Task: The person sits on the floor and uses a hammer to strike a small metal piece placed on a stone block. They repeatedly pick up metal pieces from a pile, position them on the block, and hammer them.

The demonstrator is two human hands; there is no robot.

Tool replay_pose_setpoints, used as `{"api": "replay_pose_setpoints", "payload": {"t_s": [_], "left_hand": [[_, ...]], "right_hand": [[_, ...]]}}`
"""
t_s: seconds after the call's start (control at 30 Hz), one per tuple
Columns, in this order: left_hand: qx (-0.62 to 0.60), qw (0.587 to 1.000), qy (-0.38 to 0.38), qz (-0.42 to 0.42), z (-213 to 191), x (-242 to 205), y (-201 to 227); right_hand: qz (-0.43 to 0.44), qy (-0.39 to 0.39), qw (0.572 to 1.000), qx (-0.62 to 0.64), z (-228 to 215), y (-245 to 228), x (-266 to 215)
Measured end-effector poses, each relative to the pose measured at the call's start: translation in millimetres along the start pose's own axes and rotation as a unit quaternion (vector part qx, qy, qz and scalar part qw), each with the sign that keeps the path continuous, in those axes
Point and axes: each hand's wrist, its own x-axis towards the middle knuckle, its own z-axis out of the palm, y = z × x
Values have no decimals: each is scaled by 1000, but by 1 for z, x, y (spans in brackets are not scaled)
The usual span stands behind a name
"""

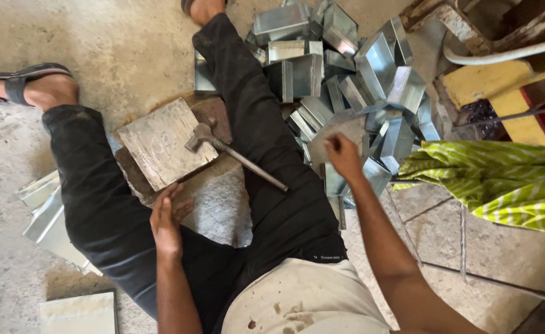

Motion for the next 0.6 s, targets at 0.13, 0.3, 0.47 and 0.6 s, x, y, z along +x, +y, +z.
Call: {"api": "replay_pose_setpoints", "payload": {"t_s": [0.13,0.3,0.47,0.6], "left_hand": [[104,994,7,-15,3,-2,1],[119,989,-62,-69,21,-12,-19],[130,981,-118,-88,26,-16,-38],[146,980,-120,-61,16,-10,-44]], "right_hand": [[109,-153,966,-176,1,108,-44],[190,-132,960,-156,25,136,-119],[184,-95,959,-194,28,126,-127],[73,-16,974,-215,18,115,-103]]}}
